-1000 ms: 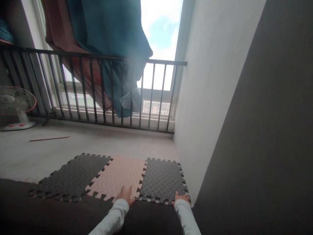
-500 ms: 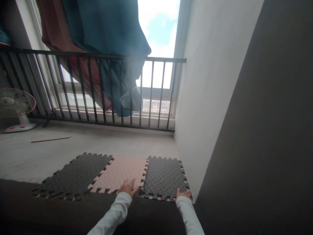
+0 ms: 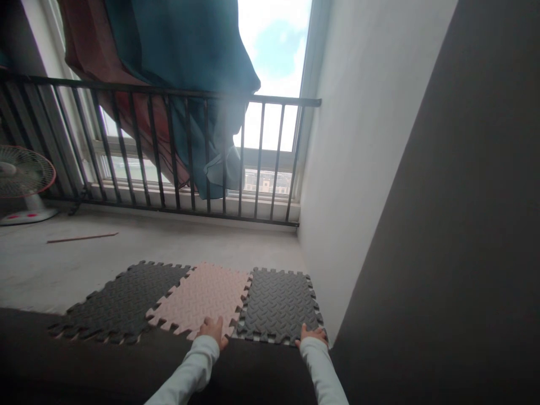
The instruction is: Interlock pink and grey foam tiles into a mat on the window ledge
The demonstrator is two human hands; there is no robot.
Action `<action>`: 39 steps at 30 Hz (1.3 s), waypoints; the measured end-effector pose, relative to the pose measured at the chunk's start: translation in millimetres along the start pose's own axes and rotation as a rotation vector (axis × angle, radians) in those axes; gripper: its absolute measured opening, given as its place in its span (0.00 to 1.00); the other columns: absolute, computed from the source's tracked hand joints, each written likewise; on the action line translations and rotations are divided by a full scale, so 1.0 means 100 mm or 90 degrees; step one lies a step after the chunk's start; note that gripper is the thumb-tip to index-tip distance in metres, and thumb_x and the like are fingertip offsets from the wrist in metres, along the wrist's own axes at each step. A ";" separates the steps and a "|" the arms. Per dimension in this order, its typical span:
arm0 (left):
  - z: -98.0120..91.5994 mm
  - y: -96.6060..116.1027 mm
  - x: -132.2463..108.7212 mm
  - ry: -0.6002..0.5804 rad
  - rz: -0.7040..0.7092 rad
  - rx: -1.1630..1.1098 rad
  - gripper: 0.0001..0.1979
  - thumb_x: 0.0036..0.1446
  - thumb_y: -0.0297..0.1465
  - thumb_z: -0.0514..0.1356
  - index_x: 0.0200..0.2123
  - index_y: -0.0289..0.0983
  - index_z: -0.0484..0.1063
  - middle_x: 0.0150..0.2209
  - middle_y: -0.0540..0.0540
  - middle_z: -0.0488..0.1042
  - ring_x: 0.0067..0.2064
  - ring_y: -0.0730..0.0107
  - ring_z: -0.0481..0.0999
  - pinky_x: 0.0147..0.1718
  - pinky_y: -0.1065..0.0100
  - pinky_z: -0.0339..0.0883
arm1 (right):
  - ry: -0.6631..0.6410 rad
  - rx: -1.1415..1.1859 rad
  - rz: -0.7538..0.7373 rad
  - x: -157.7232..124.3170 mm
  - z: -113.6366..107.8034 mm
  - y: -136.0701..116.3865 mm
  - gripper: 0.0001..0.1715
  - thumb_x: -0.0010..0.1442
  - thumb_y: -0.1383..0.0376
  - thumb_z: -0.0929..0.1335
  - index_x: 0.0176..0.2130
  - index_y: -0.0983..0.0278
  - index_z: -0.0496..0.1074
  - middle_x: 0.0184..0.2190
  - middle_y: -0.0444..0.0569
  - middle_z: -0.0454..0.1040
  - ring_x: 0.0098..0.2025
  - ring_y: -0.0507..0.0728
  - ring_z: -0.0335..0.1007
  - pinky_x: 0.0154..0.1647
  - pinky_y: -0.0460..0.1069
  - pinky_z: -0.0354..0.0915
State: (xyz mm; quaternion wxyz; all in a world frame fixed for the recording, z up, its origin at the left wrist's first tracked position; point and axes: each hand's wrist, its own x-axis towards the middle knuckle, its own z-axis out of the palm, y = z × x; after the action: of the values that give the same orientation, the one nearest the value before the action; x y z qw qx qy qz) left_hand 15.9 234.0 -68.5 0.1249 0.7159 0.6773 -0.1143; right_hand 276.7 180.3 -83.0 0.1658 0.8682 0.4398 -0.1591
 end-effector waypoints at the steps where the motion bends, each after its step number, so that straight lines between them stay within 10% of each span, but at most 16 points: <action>1: -0.02 -0.01 0.01 0.002 0.000 -0.005 0.32 0.46 0.34 0.54 0.56 0.35 0.52 0.53 0.28 0.57 0.52 0.52 0.60 0.45 0.60 0.56 | 0.004 0.004 -0.003 0.02 0.01 0.01 0.36 0.50 0.55 0.62 0.57 0.58 0.50 0.55 0.61 0.54 0.56 0.66 0.50 0.49 0.64 0.54; 19: -0.37 -0.03 0.05 0.043 0.015 -0.096 0.24 0.49 0.38 0.49 0.52 0.48 0.59 0.47 0.42 0.64 0.47 0.57 0.66 0.45 0.62 0.58 | 0.012 0.011 0.014 0.04 0.06 -0.02 0.35 0.51 0.56 0.62 0.57 0.58 0.50 0.56 0.61 0.52 0.57 0.65 0.48 0.51 0.63 0.52; 30: 0.07 0.51 -0.03 0.014 0.045 -0.117 0.22 0.46 0.34 0.53 0.48 0.48 0.62 0.50 0.40 0.59 0.49 0.56 0.62 0.43 0.60 0.59 | 0.015 0.005 0.004 0.04 0.06 -0.01 0.36 0.50 0.55 0.62 0.57 0.59 0.51 0.56 0.62 0.54 0.57 0.66 0.48 0.51 0.63 0.52; 39: 0.07 0.35 0.14 0.014 0.021 -0.079 0.25 0.47 0.36 0.53 0.52 0.50 0.58 0.53 0.40 0.56 0.51 0.55 0.61 0.44 0.58 0.57 | -0.001 -0.008 0.012 -0.04 -0.01 -0.02 0.35 0.51 0.55 0.62 0.57 0.58 0.50 0.56 0.62 0.52 0.57 0.65 0.47 0.51 0.62 0.52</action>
State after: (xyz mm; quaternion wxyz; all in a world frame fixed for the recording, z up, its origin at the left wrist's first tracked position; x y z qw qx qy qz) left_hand 52.1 243.1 -79.4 0.1634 0.7190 0.6726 -0.0626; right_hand 272.5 178.8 -80.6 0.1732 0.8711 0.4324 -0.1554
